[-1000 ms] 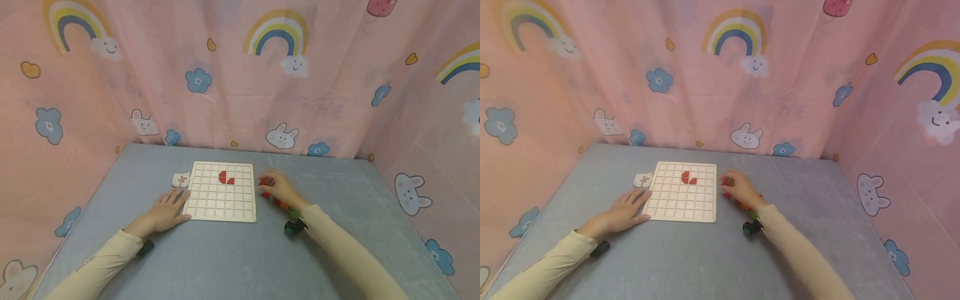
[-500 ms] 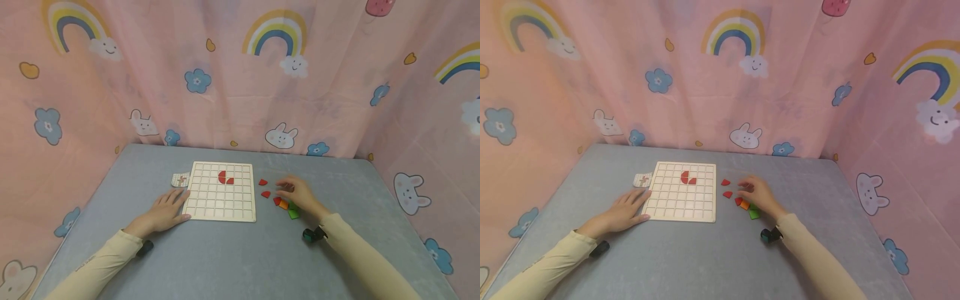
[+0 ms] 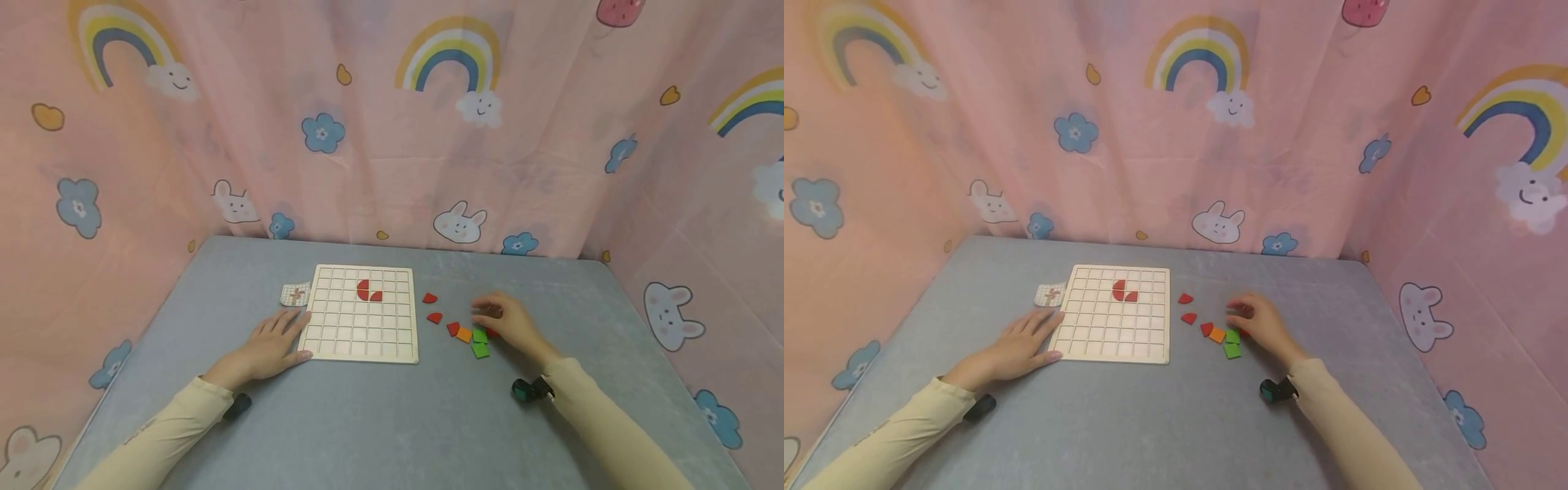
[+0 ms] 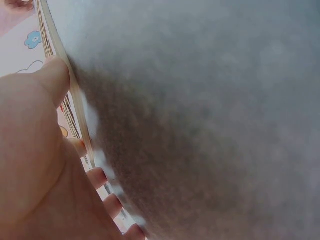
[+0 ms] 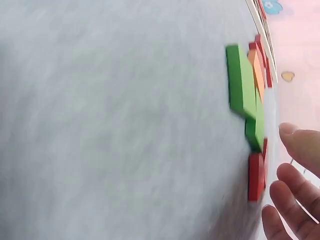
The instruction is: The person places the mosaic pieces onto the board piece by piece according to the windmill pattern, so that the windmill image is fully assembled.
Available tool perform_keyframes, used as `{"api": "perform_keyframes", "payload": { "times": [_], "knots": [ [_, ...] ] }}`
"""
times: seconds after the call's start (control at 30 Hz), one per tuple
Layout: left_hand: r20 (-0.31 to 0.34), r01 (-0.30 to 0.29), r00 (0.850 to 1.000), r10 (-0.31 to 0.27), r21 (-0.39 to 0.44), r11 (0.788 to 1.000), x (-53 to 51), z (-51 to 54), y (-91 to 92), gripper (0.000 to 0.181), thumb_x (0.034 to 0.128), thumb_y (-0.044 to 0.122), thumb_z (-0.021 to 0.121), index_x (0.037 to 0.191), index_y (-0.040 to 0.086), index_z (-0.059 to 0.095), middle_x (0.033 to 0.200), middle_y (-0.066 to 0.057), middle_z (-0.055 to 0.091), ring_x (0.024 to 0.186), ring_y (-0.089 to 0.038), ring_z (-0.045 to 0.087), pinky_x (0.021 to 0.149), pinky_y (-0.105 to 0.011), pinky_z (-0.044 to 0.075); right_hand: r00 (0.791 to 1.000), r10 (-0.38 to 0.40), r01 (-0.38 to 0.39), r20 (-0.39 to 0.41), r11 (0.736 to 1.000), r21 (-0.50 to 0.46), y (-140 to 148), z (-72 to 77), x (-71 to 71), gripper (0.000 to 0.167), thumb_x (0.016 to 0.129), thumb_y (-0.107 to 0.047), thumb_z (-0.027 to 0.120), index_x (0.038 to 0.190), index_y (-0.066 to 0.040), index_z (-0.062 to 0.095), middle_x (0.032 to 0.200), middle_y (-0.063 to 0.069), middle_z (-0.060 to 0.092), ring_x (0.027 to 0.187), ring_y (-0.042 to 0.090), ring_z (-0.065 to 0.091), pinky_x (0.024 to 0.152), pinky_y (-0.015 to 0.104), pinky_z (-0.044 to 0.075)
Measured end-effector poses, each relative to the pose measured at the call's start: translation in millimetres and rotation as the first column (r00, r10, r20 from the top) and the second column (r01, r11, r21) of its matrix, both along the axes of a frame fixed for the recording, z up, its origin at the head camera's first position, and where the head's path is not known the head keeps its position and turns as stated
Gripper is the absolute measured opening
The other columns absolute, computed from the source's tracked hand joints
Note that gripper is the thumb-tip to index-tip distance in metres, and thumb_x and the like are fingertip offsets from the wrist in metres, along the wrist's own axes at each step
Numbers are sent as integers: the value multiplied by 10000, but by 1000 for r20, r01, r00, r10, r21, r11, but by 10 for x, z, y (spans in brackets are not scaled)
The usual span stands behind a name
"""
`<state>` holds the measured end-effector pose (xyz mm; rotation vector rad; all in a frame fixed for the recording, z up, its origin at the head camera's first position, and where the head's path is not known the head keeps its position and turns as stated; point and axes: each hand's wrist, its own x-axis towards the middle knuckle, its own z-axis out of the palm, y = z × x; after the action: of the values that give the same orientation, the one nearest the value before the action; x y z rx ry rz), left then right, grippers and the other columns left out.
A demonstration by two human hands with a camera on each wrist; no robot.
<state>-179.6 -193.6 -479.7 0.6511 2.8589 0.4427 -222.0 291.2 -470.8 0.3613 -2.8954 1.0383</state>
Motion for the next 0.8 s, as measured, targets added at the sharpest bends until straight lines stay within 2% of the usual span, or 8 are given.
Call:
{"api": "perform_keyframes", "payload": {
  "times": [0.13, 0.27, 0.4, 0.5, 0.6, 0.8],
  "knots": [
    [-15, 4, 1000, -4, -2, 1000, -10, -18, -6, 785, 977, 457, 560, 1576, 78, 222, 1628, -203, 187, 1500, -468, 163, 1156, -688, 191, 1000, -21, 21, -6, 1000, 14, 95, -10, 24, 277, 865, -183, 773, 1121, -87, 725, 1092, 100, 686, 967, 242, 624, 826, 303, 510],
    [-5, 9, 1000, -9, -1, 1000, 2, 8, -4, 798, 980, 497, 536, 1574, 66, 224, 1621, -224, 188, 1496, -482, 156, 1157, -691, 181, 1000, -25, 25, -2, 1000, 17, 190, -31, 47, 269, 875, -174, 763, 1125, -86, 721, 1124, 107, 691, 986, 253, 646, 843, 300, 528],
    [-1, 13, 1000, -13, 2, 1000, 18, 36, 4, 801, 984, 533, 504, 1575, 70, 222, 1615, -231, 189, 1492, -487, 152, 1157, -691, 175, 1000, -24, 24, 0, 1000, 10, 275, -59, 62, 271, 888, -160, 748, 1141, -69, 713, 1146, 135, 685, 1025, 293, 663, 893, 398, 548],
    [-2, 5, 1000, -5, 3, 1000, 6, 11, 9, 791, 984, 500, 527, 1578, 79, 217, 1622, -217, 187, 1498, -477, 153, 1158, -689, 179, 999, -34, 35, -3, 999, 18, 315, -69, 54, 266, 891, -147, 742, 1139, -55, 712, 1142, 156, 679, 1037, 318, 654, 911, 468, 530],
    [-10, -2, 1000, 2, -4, 1000, -16, -34, 4, 780, 982, 456, 553, 1579, 84, 216, 1626, -206, 188, 1503, -468, 157, 1157, -688, 188, 999, -42, 42, -5, 999, 32, 348, -70, 26, 254, 888, -125, 740, 1128, -45, 716, 1132, 170, 678, 1025, 322, 646, 891, 437, 525],
    [-24, 3, 1000, -3, -12, 1000, -23, -61, -10, 787, 978, 463, 559, 1579, 87, 217, 1625, -207, 196, 1499, -469, 170, 1150, -693, 198, 999, -29, 28, 13, 998, 55, 395, -72, -26, 247, 871, -174, 765, 1102, -89, 736, 1094, 121, 685, 960, 240, 625, 833, 296, 502]
  ]
}}
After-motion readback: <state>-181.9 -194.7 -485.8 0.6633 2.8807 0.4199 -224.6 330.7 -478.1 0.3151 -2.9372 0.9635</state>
